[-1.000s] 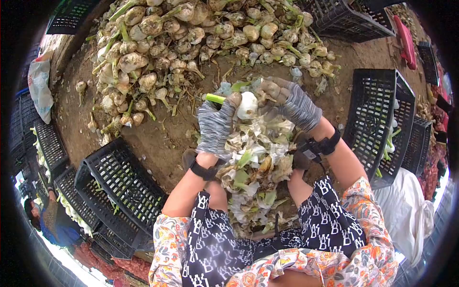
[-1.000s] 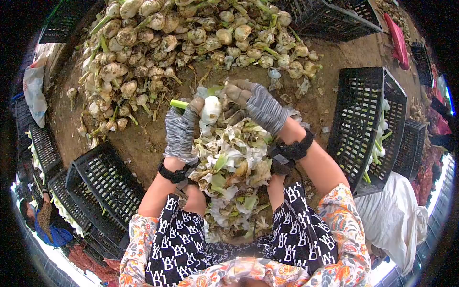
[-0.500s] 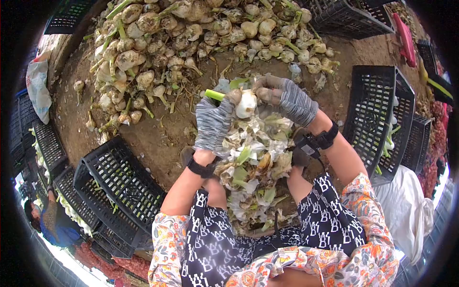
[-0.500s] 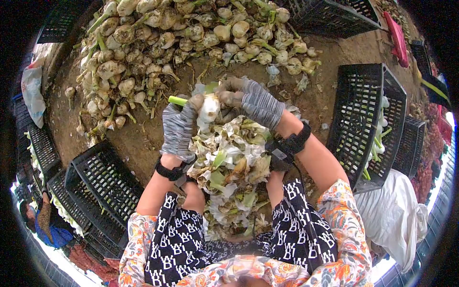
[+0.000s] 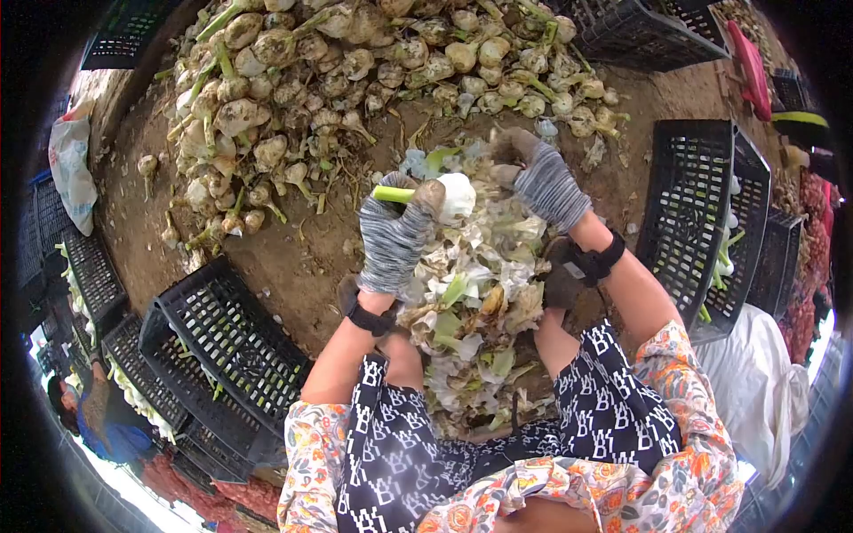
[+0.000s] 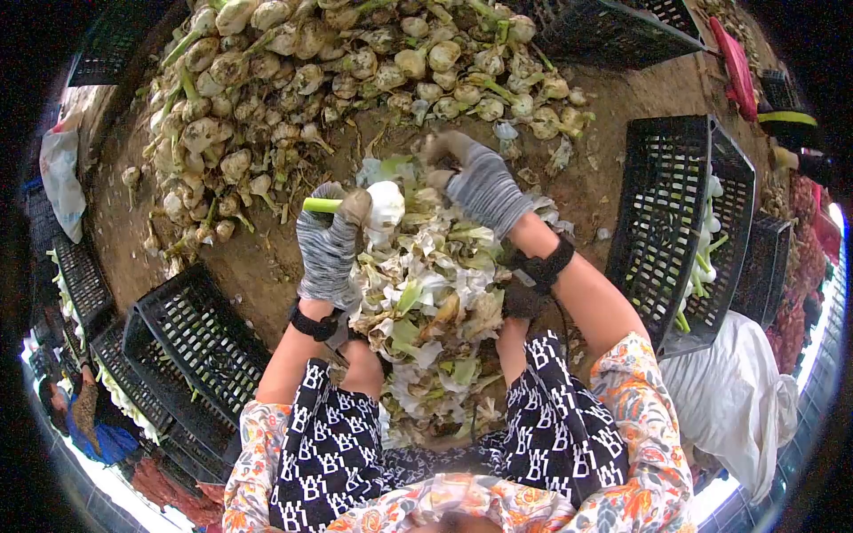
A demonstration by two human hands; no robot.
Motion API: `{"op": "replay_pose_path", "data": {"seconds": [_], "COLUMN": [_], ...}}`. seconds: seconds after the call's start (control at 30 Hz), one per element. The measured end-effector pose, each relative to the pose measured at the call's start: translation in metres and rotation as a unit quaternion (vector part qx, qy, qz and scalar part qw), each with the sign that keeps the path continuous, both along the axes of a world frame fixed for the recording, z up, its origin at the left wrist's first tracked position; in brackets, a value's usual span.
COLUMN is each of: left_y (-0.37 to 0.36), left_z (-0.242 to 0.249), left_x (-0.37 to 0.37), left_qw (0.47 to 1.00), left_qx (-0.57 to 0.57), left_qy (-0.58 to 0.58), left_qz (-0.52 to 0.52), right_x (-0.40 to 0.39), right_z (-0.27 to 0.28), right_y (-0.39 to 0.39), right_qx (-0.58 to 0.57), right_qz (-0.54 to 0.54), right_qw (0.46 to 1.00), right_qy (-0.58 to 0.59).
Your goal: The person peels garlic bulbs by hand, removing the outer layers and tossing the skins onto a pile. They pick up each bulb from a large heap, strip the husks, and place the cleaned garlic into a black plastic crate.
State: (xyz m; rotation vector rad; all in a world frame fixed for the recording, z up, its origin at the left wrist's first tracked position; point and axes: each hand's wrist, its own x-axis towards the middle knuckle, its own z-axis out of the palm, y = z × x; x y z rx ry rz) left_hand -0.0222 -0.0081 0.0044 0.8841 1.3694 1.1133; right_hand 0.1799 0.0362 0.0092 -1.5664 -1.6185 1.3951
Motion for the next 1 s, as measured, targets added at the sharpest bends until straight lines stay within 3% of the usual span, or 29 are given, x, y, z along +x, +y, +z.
{"op": "replay_pose_path", "data": {"seconds": [0.1, 0.23, 0.27, 0.33, 0.5, 0.53, 0.63, 0.67, 0.73, 0.93, 1.0], "left_y": [0.003, 0.001, -0.001, -0.005, -0.009, -0.008, -0.009, -0.009, -0.008, -0.006, -0.007], "left_z": [0.002, 0.004, 0.003, -0.011, -0.006, -0.001, -0.003, -0.005, 0.000, -0.003, -0.004], "left_x": [0.004, 0.005, 0.007, 0.006, 0.003, 0.004, 0.004, 0.003, 0.005, 0.001, 0.000], "left_qw": [0.997, 0.997, 0.998, 0.998, 0.998, 0.996, 0.998, 0.999, 0.998, 0.992, 0.998], "left_qx": [-0.051, -0.075, -0.053, 0.022, -0.038, -0.060, -0.055, -0.042, -0.045, -0.088, -0.051], "left_qy": [-0.036, -0.014, 0.012, 0.062, -0.033, -0.053, -0.035, -0.013, -0.033, -0.091, -0.048], "left_qz": [0.043, 0.028, 0.027, 0.016, 0.028, 0.037, 0.009, -0.012, -0.021, -0.015, -0.008], "right_x": [0.001, -0.025, -0.033, -0.030, 0.003, 0.000, -0.012, -0.012, -0.013, -0.002, -0.003], "right_z": [-0.007, 0.017, 0.021, 0.027, -0.001, 0.006, 0.018, 0.014, 0.009, 0.018, 0.016], "right_y": [-0.014, -0.031, -0.033, -0.026, -0.007, -0.013, -0.017, -0.014, -0.012, -0.010, -0.011], "right_qx": [-0.106, 0.085, 0.212, 0.169, 0.197, 0.097, -0.024, 0.079, 0.001, -0.266, -0.242], "right_qz": [-0.073, 0.032, 0.020, 0.024, -0.049, -0.079, 0.001, 0.079, 0.105, 0.071, 0.064], "right_qw": [0.975, 0.995, 0.976, 0.984, 0.970, 0.992, 0.997, 0.993, 0.993, 0.930, 0.936], "right_qy": [0.181, -0.027, -0.050, -0.039, -0.133, -0.001, 0.071, -0.038, 0.049, 0.245, 0.246]}}
